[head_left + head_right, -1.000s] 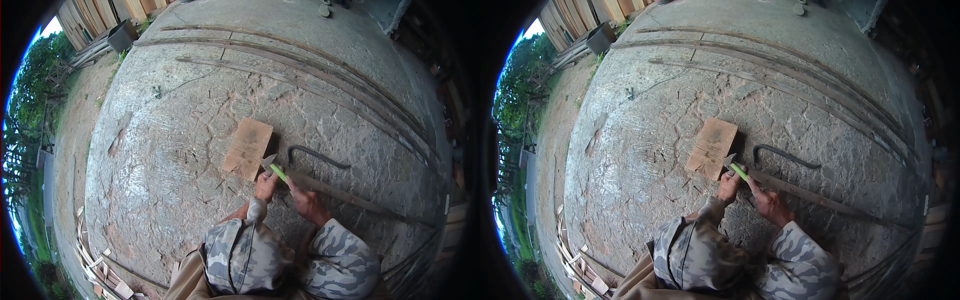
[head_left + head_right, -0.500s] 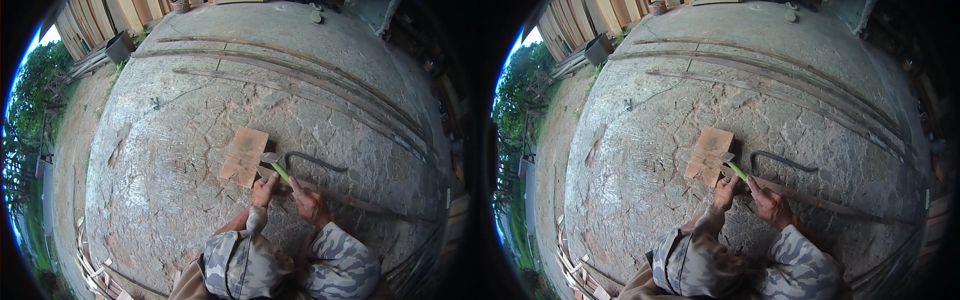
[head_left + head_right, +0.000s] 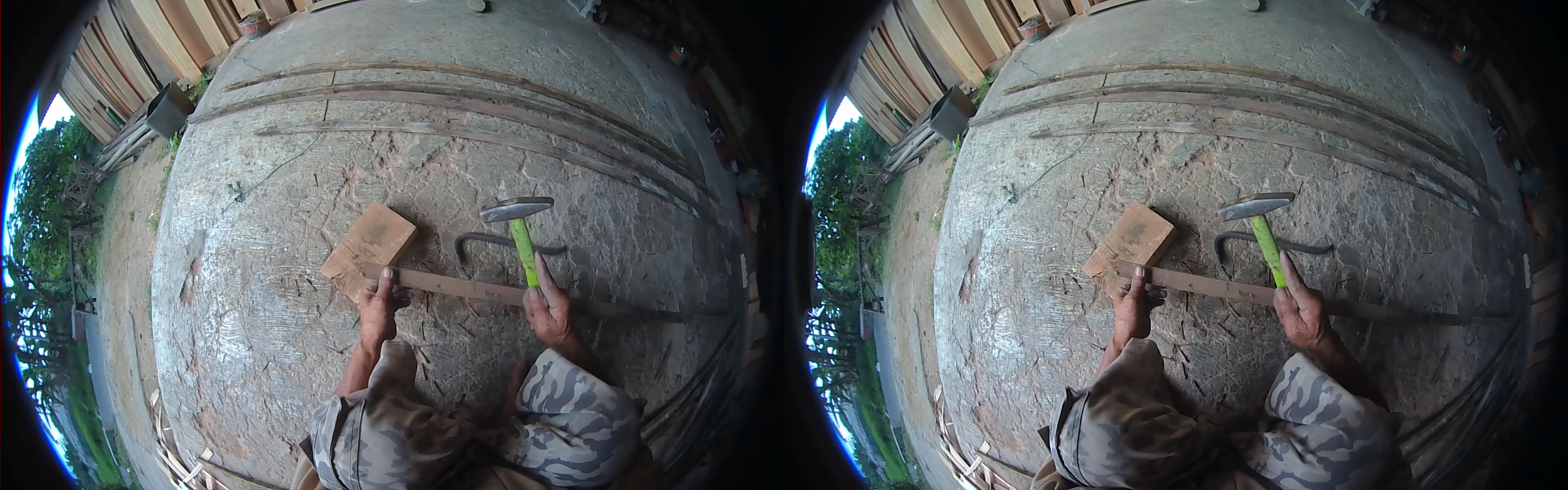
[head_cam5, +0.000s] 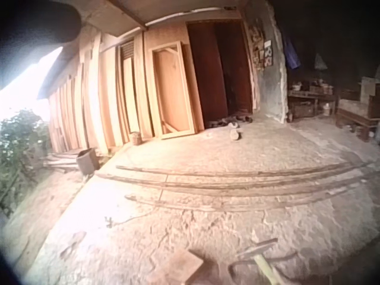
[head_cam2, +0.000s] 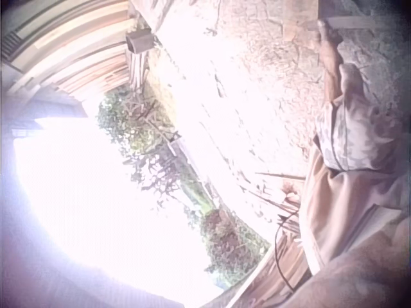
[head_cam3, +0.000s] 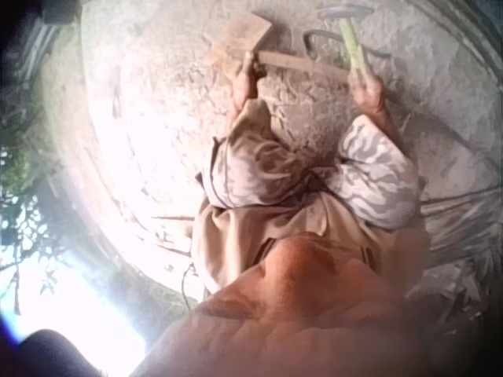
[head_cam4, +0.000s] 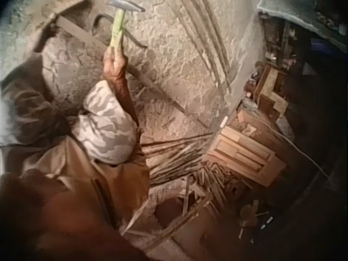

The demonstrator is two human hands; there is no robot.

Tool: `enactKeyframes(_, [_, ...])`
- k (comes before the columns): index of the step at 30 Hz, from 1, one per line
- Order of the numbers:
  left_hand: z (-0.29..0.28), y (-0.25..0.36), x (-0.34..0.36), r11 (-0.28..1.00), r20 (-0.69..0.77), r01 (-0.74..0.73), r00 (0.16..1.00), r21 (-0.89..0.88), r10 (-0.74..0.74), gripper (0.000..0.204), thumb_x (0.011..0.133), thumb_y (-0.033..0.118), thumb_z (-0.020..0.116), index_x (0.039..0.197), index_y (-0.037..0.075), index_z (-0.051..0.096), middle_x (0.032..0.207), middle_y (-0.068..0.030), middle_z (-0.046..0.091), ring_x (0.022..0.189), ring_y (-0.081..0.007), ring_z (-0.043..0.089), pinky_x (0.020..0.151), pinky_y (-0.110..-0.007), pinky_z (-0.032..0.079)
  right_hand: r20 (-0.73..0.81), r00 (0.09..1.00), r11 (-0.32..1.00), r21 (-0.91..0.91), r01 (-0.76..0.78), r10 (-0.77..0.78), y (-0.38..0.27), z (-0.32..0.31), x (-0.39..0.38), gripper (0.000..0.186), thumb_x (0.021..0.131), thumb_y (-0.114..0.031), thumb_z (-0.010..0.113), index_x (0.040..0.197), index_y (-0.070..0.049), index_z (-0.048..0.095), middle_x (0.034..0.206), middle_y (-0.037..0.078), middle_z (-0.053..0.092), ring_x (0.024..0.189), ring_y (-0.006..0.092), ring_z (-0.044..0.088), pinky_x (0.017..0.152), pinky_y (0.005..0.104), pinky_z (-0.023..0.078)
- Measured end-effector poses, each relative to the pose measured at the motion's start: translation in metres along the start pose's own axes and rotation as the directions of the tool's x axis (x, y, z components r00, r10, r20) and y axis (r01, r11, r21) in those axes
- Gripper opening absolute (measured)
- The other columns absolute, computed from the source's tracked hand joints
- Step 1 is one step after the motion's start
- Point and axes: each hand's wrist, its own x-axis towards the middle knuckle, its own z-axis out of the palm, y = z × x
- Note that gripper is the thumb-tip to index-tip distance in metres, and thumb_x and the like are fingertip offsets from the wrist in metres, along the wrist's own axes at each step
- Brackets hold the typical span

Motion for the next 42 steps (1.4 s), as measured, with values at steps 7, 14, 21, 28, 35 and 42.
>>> enactKeyframes(7, [-0.091,0.084,0.109,0.990,-0.249,-0.128,0.958,0.063,0.139,0.036,0.105,0.038,0.067,0.088,0.008,0.062,0.070,0.0027,0.055,0.053,-0.0091,0.050,0.044,-0.024,0.035,0.079,0.987,0.986,-0.099,-0.134,0.142,-0.006,-0.003,-0.004,0.060,0.106,-0.002,0.053,0.164,-0.005,0.037,0.126,0.018,0.070,0.092,0.0200,0.070,0.079,0.0317,0.053])
enactKeyframes(14, [-0.126,0.077,0.148,0.978,-0.367,-0.040,0.923,0.203,0.114,0.032,0.105,0.039,0.067,0.098,0.008,0.066,0.073,0.0021,0.057,0.058,-0.0079,0.048,0.048,-0.024,0.035,0.175,0.977,0.961,-0.268,-0.068,0.118,-0.015,0.027,0.016,0.062,0.104,-0.002,0.055,0.163,-0.006,0.036,0.129,0.033,0.067,0.114,0.0361,0.072,0.090,0.0361,0.054])
enactKeyframes(21, [-0.161,0.098,0.176,0.910,-0.449,-0.231,0.810,0.345,0.377,0.045,0.103,0.041,0.070,0.120,0.000,0.062,0.099,-0.0110,0.062,0.088,-0.0194,0.060,0.074,-0.033,0.048,0.189,0.980,0.931,-0.364,0.005,0.069,-0.010,0.043,0.010,0.063,0.103,-0.002,0.054,0.163,-0.006,0.036,0.123,0.037,0.066,0.118,0.0487,0.067,0.092,0.0426,0.055])
enactKeyframes(28, [-0.048,0.063,0.077,-0.367,0.758,-0.681,0.643,0.633,0.115,0.070,0.095,0.038,0.071,0.158,0.021,0.045,0.156,-0.0070,0.051,0.148,-0.0344,0.041,0.125,-0.060,0.024,0.221,0.974,0.918,-0.394,0.046,0.046,0.001,0.055,0.020,0.065,0.101,0.000,0.056,0.163,-0.005,0.036,0.111,0.032,0.070,0.107,0.0477,0.070,0.085,0.0449,0.058])
enactKeyframes(35, [-0.034,0.087,0.101,-0.381,0.752,-0.707,0.657,0.595,-0.046,0.044,0.097,0.027,0.066,0.139,0.019,0.065,0.129,-0.0088,0.061,0.129,-0.0327,0.052,0.123,-0.058,0.025,0.297,0.953,0.878,-0.440,0.191,-0.058,0.005,0.052,0.035,0.068,0.098,0.000,0.059,0.163,-0.005,0.037,0.085,0.024,0.066,0.073,0.0408,0.069,0.066,0.0474,0.055])
enactKeyframes(42, [-0.042,0.069,0.105,-0.085,0.733,-0.732,0.659,0.676,0.167,0.053,0.084,0.043,0.080,0.131,0.021,0.071,0.126,-0.0077,0.061,0.130,-0.0327,0.051,0.121,-0.059,0.025,0.416,0.906,0.799,-0.516,0.308,-0.081,0.005,0.066,0.069,0.076,0.096,0.001,0.061,0.165,-0.007,0.031,0.080,0.020,0.063,0.065,0.0363,0.066,0.059,0.0469,0.053])
